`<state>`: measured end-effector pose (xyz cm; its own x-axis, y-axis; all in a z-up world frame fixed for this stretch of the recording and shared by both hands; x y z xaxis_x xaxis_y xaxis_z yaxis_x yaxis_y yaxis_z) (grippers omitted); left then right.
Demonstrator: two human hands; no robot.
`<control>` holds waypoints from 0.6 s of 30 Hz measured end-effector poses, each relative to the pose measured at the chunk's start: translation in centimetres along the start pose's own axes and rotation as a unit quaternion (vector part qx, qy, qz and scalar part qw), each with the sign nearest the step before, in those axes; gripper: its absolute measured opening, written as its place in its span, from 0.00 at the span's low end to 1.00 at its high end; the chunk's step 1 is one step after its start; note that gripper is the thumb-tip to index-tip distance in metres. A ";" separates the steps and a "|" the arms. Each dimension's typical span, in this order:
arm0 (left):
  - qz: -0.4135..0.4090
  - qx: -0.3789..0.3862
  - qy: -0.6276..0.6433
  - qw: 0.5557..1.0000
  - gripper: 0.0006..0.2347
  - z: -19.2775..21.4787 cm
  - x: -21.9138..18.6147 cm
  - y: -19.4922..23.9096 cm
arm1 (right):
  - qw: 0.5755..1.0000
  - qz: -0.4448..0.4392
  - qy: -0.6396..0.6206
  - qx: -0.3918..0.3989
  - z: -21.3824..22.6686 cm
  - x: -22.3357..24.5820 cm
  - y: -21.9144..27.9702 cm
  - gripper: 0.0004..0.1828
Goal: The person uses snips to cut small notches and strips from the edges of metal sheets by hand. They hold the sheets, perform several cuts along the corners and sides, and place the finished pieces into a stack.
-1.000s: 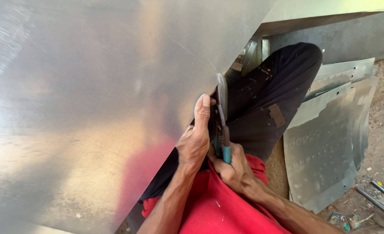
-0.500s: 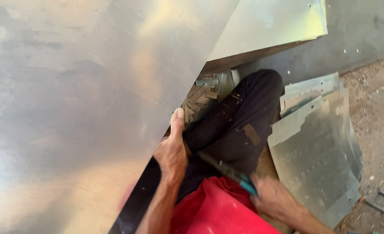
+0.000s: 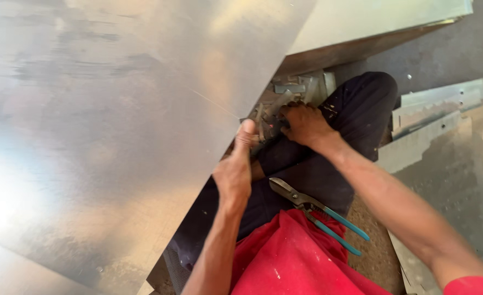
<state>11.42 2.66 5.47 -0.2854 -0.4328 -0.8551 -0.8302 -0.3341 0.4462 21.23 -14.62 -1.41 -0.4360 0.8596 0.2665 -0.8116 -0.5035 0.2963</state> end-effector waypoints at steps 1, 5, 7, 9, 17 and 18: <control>0.030 0.021 0.047 0.998 0.18 -0.6 -1.0 0.4 | 0.999 -0.006 -0.014 0.045 -0.6 0.2 -0.8 0.15; -0.186 0.062 -0.357 0.913 0.17 2.1 -2.7 6.6 | 0.993 -0.088 -0.077 -0.023 5.1 -2.2 3.9 0.10; -0.192 0.011 -0.397 0.897 0.19 8.5 -3.9 8.2 | 0.985 -0.174 -0.003 -0.018 6.9 -4.0 7.1 0.12; -0.098 -0.088 -0.458 0.879 0.21 17.8 -4.9 7.5 | 0.975 -0.217 0.048 0.014 6.8 -4.7 9.5 0.21; 0.219 -0.328 -0.317 0.862 0.29 41.0 1.1 11.1 | 0.987 -0.126 0.026 -0.098 4.2 -3.4 13.5 0.22; 0.264 -0.338 -0.344 0.835 0.31 42.9 1.1 10.4 | 0.984 -0.123 0.015 -0.125 4.3 -3.1 14.2 0.25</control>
<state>-18.10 34.65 -2.16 -0.9268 -0.1631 -0.3382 -0.1084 -0.7462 0.6568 12.70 -24.84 5.94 -0.2231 0.9566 0.1875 -0.9627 -0.2464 0.1117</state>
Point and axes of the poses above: each hand's wrist, its own y-axis away from the middle knuckle, its own z-axis out of the back of the hand, x = y × z, the point moved 8 cm from there along -y, towards the middle knuckle, and after that the axes turned 1 degree about z, right-handed, at the moved point
